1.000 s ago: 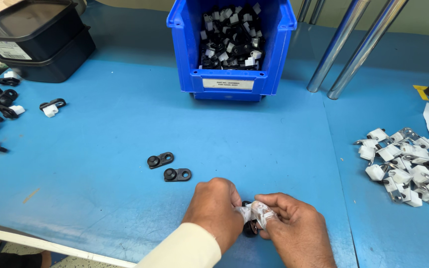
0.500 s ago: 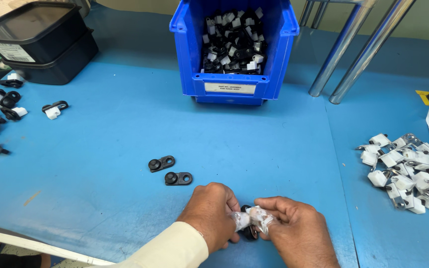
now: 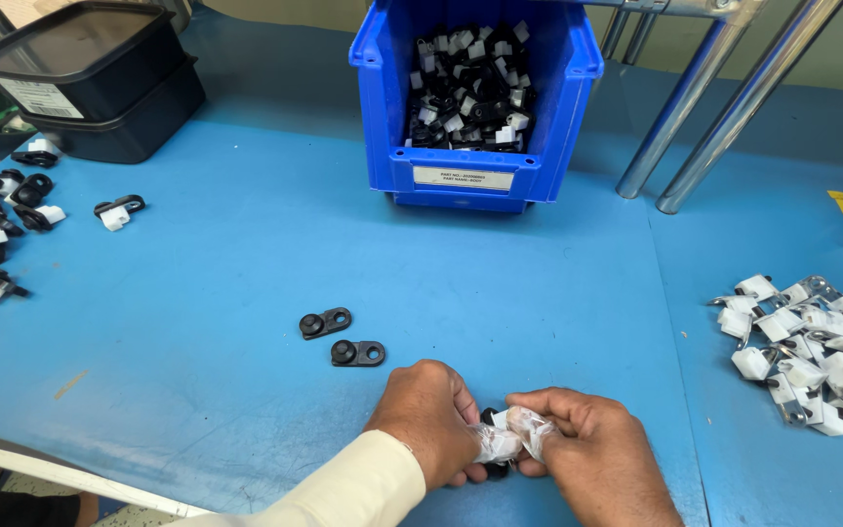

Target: The person picks small black plastic bracket parts from the workbench, inserts each into a small white plastic sleeve, presses the parts together by hand, and places the assembled units onto a pile on the right side of the bench, repeating the cycle.

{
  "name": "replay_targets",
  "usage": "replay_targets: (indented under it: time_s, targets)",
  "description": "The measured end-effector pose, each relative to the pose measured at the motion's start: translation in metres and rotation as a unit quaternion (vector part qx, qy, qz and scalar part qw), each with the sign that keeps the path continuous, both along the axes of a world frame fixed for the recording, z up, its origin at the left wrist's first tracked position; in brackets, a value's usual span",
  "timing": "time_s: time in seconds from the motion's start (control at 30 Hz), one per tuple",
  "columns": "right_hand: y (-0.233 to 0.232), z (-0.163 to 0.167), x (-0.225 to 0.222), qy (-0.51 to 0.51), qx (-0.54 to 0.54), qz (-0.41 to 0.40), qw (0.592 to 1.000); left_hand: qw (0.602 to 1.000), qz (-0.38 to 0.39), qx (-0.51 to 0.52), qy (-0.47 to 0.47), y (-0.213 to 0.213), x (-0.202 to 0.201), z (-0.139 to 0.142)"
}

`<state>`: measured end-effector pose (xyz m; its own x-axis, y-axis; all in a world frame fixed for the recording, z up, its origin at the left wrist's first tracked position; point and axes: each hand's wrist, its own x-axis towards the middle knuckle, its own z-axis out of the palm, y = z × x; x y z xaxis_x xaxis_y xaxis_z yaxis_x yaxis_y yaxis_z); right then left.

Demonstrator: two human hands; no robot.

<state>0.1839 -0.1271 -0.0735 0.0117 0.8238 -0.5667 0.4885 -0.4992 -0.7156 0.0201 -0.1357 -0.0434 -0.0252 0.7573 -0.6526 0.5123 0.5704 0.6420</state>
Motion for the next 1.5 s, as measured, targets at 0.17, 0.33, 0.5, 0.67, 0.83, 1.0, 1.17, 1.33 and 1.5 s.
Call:
replay_targets:
  time_s: [0.17,0.33,0.5,0.67,0.83,1.0,1.17,1.33,1.5]
  targets:
    - [0.001,-0.004,0.0,0.05,0.012,0.005,0.999,0.993,0.046,-0.014,-0.112,0.001,-0.014,-0.005]
    - [0.0,-0.004,-0.005,0.02,0.02,0.009,1.0,0.998,0.041,0.033,-0.031,-0.008,-0.01,-0.003]
    - [-0.01,0.006,-0.014,-0.049,0.083,0.033,0.995,0.99,-0.045,0.091,0.097,-0.014,-0.001,0.002]
    - [-0.014,0.019,-0.022,-0.141,0.05,0.073,0.986,0.974,-0.067,0.158,0.149,-0.024,0.004,0.005]
    - [-0.018,0.026,-0.025,-0.156,0.105,0.107,0.976,0.97,-0.089,0.145,0.173,-0.027,0.008,0.009]
    - [-0.018,0.03,-0.028,-0.17,0.084,0.109,0.976,0.954,-0.142,0.164,0.207,-0.029,0.012,0.008]
    - [-0.014,0.023,-0.022,0.032,0.023,-0.034,0.999,0.943,-0.159,0.188,0.225,-0.034,0.014,0.004]
    - [-0.019,0.011,-0.011,0.132,0.006,-0.119,0.984,0.955,-0.12,0.189,0.192,-0.042,0.016,0.006]
    - [-0.026,0.016,-0.01,0.175,0.099,-0.173,0.964,0.979,-0.007,0.196,0.052,-0.051,0.014,0.011]
